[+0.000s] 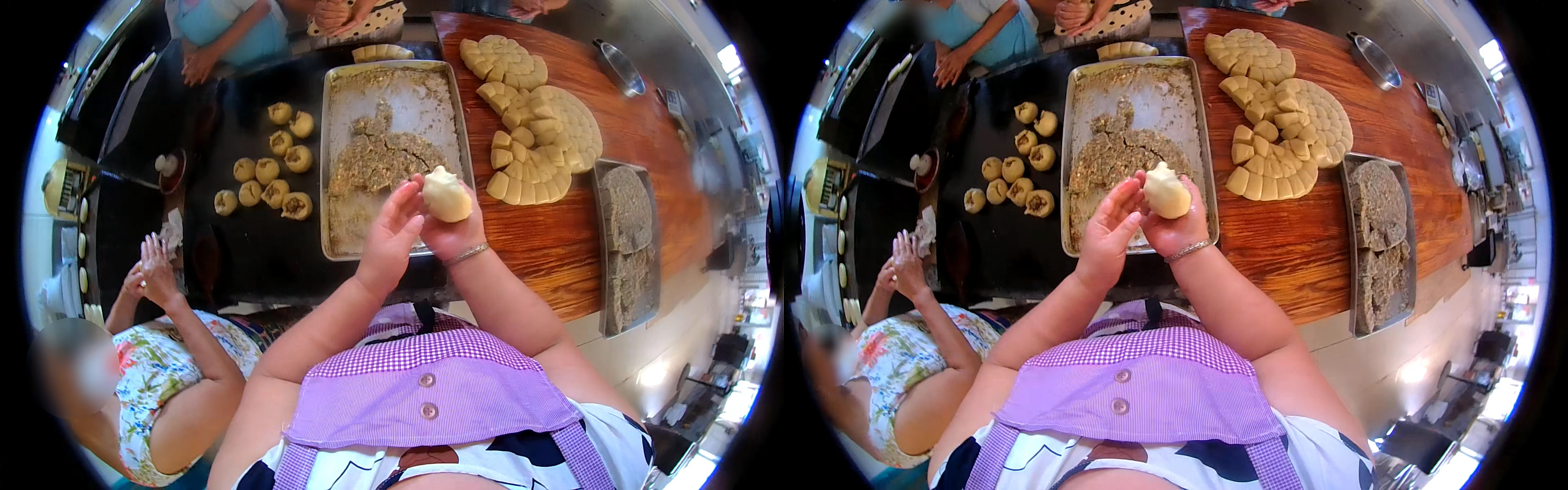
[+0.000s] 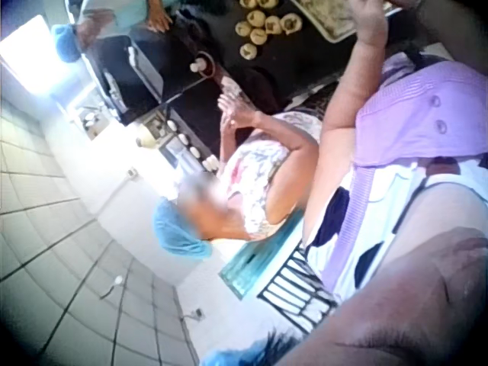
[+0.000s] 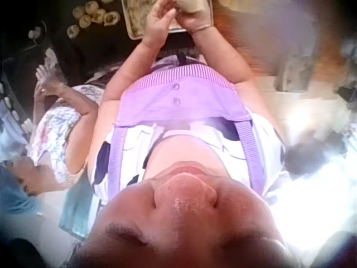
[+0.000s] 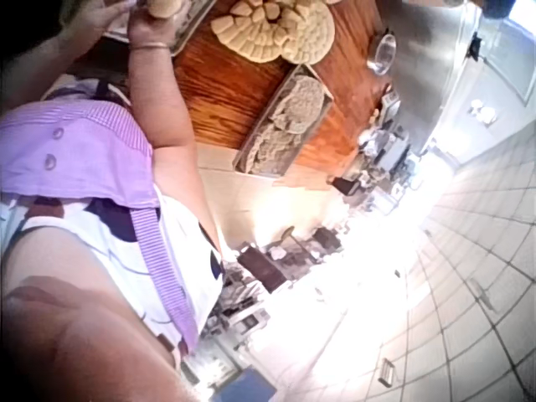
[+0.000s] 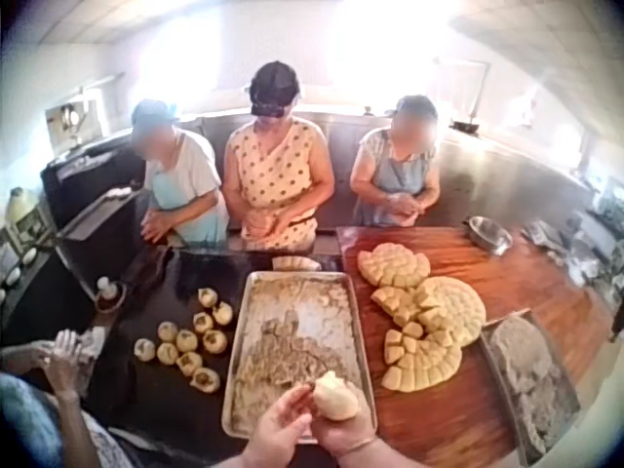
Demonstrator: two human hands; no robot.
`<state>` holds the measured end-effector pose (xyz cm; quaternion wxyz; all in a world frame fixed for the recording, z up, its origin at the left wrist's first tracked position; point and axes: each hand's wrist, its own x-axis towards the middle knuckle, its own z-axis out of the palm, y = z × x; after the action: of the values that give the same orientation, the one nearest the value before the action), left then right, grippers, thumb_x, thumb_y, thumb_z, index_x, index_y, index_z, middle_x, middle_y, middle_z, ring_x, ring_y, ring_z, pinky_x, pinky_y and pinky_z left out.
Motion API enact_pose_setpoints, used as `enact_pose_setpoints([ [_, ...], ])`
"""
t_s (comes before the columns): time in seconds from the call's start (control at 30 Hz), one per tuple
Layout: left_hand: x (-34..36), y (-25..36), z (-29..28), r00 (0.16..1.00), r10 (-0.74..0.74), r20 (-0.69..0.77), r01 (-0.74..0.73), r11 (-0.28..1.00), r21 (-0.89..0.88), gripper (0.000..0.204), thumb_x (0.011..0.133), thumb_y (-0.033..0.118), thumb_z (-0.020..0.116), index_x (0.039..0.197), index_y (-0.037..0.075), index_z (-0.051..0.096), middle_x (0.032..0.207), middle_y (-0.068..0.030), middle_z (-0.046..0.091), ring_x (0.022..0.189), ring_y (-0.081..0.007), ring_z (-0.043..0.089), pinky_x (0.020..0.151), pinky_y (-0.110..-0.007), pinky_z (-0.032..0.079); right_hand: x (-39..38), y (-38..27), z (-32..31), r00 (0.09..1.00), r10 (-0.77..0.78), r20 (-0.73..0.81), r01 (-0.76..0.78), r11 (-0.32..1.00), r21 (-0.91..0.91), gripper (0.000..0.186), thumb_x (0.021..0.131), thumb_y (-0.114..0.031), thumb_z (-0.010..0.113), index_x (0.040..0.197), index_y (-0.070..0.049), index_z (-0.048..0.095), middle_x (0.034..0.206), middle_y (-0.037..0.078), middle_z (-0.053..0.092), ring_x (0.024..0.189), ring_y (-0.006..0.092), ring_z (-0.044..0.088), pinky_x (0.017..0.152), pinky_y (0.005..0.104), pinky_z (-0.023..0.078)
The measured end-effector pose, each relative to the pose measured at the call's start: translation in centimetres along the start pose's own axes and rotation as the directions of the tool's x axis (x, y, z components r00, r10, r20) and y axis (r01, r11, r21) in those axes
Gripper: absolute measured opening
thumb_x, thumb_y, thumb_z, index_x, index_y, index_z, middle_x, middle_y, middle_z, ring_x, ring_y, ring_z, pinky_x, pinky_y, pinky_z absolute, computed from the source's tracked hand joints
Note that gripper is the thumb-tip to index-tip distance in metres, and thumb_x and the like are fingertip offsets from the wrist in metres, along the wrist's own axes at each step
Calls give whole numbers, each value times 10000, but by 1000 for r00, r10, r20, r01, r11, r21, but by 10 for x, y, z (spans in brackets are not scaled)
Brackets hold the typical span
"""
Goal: The person flattens a piece of dough by hand, places a portion of filling from a tray into the center, and seals the dough into a ball before setting it on the table.
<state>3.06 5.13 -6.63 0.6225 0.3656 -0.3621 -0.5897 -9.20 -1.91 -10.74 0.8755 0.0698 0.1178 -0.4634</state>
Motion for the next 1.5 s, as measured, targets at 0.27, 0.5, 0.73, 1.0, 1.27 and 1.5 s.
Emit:
enact_pose_setpoints([
  [0.27,5,-5,-9,984,178,-18,-168,950,262,307,856,-32,702,1141,12,598,1030,-38,590,952,-128,600,873,-259,498,-17,18,44,999,40,16,-41,999,29,383,983,-355,436,1171,-75,618,1232,169,620,1237,394,505,1034,491,451],
  [0.5,4,8,-14,964,265,30,-253,876,410,139,879,-28,676,1005,6,628,969,-25,604,888,-100,600,795,-239,507,-23,27,48,997,65,-47,-64,998,23,368,985,-337,425,1154,-80,627,1215,164,632,1216,384,529,1052,493,441],
  [0.73,9,24,-45,940,325,-102,-122,602,789,309,876,173,706,1101,-9,599,1118,-135,605,1011,-210,605,884,-317,483,-23,17,43,999,39,-29,-41,995,-96,370,980,-347,401,1165,-118,625,1172,130,665,1163,316,596,969,448,470],
  [1.0,-6,-10,-2,980,93,-174,-78,993,92,590,1028,411,431,1462,29,308,1353,-131,491,1249,-214,493,1062,-345,380,-26,51,8,900,-399,177,381,520,-764,434,1021,-396,425,1258,-37,480,1254,101,564,1149,205,549,1014,367,419],
  [1.27,-5,21,10,978,-80,-192,7,935,-354,358,1025,221,429,1317,26,497,1235,-110,573,1122,-192,574,968,-339,471,-32,46,51,866,-364,343,472,370,-800,461,965,-283,594,1307,-10,452,1390,184,495,1249,231,501,1065,356,393],
  [1.5,-1,6,21,876,333,-350,-271,938,214,141,982,62,546,1057,2,650,1120,-93,642,1018,-176,618,928,-295,487,-28,58,39,688,-473,550,605,-44,-795,224,946,-89,550,1149,5,568,1252,177,595,1133,232,586,979,354,472],
])
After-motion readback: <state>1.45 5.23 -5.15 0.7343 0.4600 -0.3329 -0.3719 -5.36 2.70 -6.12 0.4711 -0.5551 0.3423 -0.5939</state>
